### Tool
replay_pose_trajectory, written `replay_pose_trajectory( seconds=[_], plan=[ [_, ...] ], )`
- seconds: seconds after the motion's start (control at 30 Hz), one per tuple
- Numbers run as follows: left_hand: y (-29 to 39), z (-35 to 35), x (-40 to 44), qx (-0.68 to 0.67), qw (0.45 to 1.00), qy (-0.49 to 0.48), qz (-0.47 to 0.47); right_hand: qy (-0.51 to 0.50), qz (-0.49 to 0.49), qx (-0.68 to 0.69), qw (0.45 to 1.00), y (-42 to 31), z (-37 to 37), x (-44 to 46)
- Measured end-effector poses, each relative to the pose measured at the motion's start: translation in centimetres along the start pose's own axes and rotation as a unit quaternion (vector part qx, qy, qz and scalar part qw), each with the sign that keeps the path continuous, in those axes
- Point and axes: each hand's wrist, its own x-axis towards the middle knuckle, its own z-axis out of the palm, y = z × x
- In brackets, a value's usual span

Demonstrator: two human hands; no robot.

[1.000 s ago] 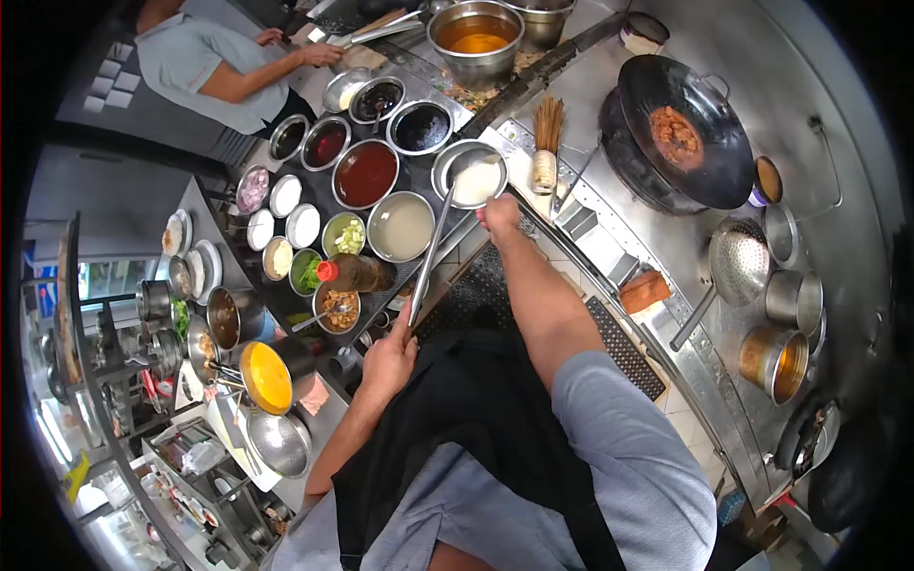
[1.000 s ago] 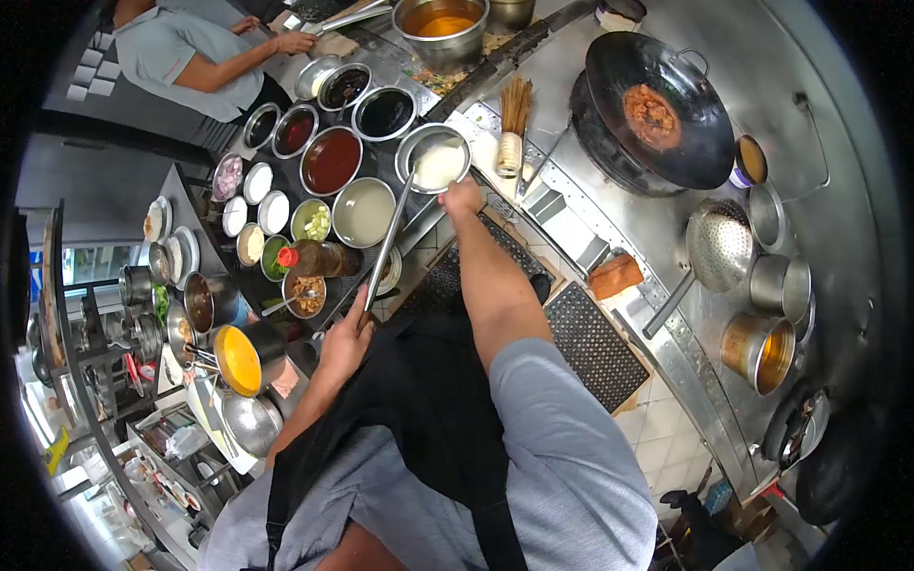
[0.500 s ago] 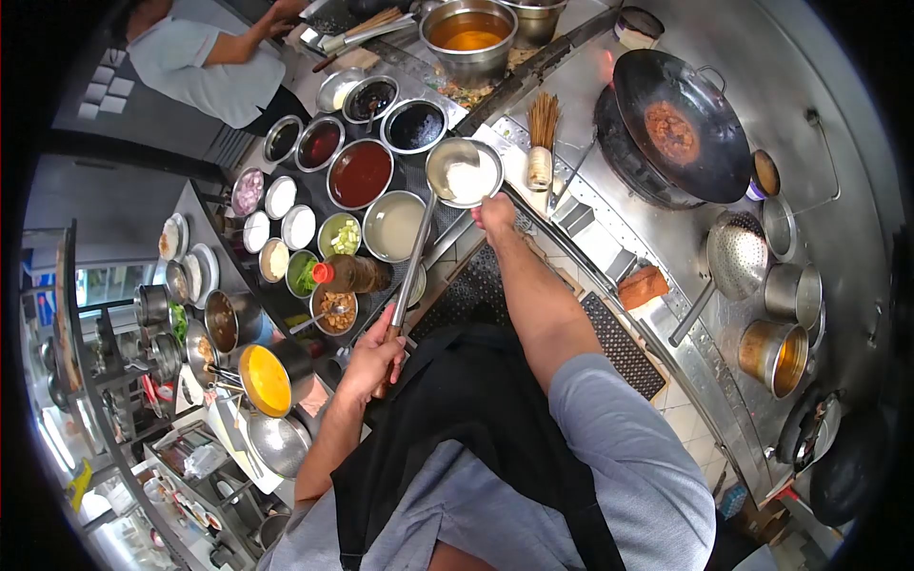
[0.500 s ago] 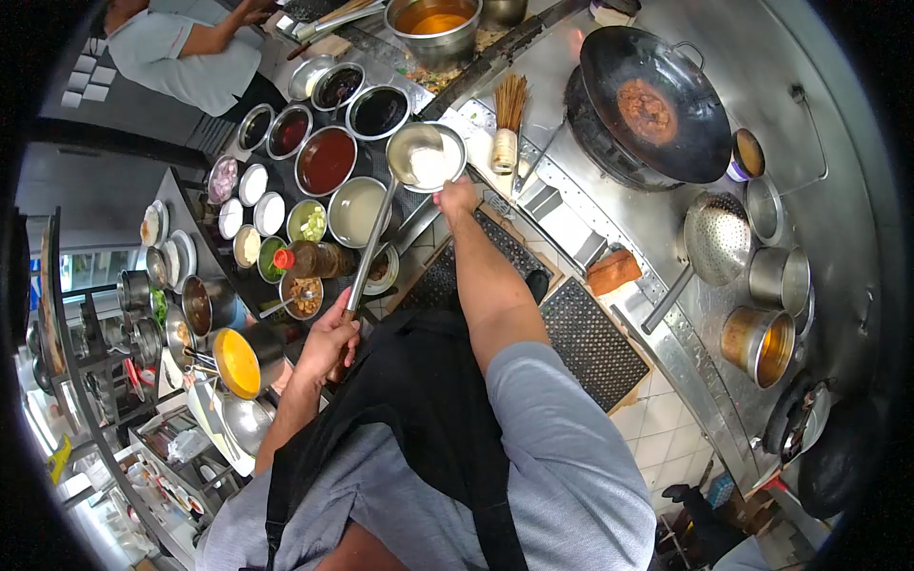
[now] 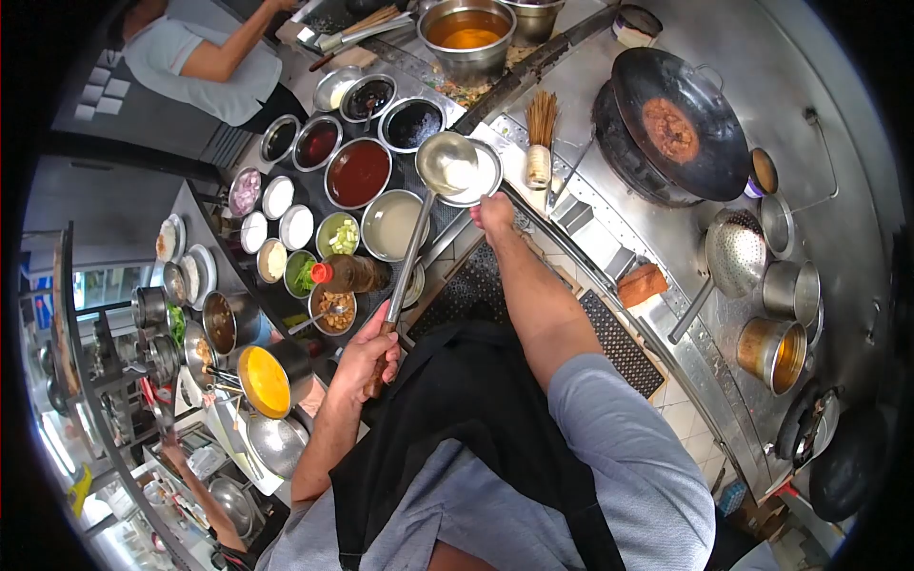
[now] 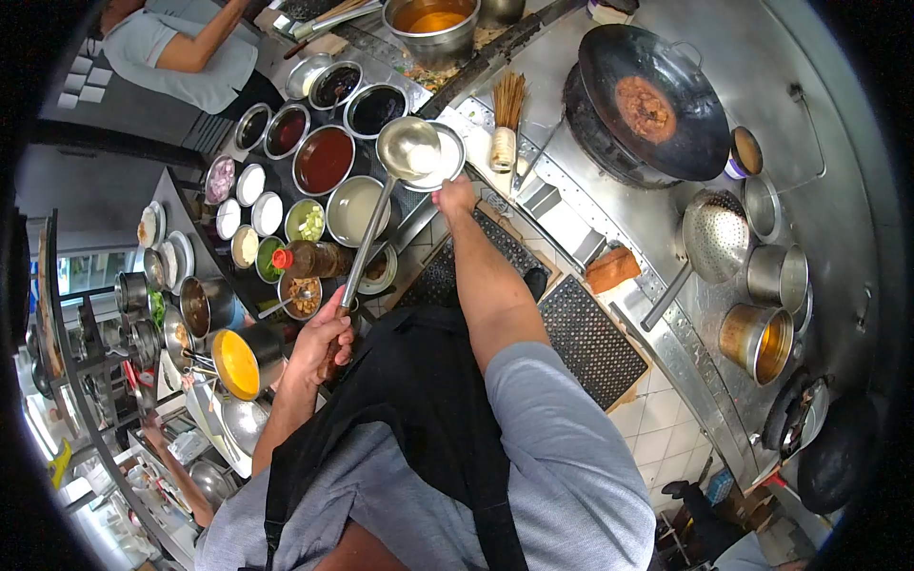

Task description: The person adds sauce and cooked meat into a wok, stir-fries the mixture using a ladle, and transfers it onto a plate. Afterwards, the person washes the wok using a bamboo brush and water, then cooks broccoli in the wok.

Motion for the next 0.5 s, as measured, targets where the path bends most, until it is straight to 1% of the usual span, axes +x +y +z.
replay_pose_trajectory(
  seconds=[0.1,0.2,0.33,0.4,0.47,0.5],
  plan=[
    [0.4,0.2,-0.1,-0.018,1.000,-0.003,-0.010,0.004,0.005,0.000,1.000,0.2,-0.1,0.0],
    [1.1,0.8,-0.5,-0.043,0.999,-0.018,-0.022,-0.019,0.000,-0.022,1.000,0.1,-1.3,-0.9],
    [3.3,2.7,-1.8,-0.044,0.998,-0.013,-0.039,0.005,-0.118,-0.060,0.991,3.3,-6.7,-3.0],
    [4.5,3.7,-1.6,-0.071,0.994,-0.073,-0.044,0.064,-0.174,-0.047,0.981,7.6,-11.9,-3.4],
    [6.2,6.1,-1.2,-0.073,0.992,-0.090,-0.051,0.118,-0.178,-0.104,0.971,8.3,-18.8,-7.8],
    [7.2,7.8,-0.8,-0.070,0.990,-0.112,-0.056,0.186,-0.202,-0.168,0.947,8.3,-22.3,-10.2]
  ],
)
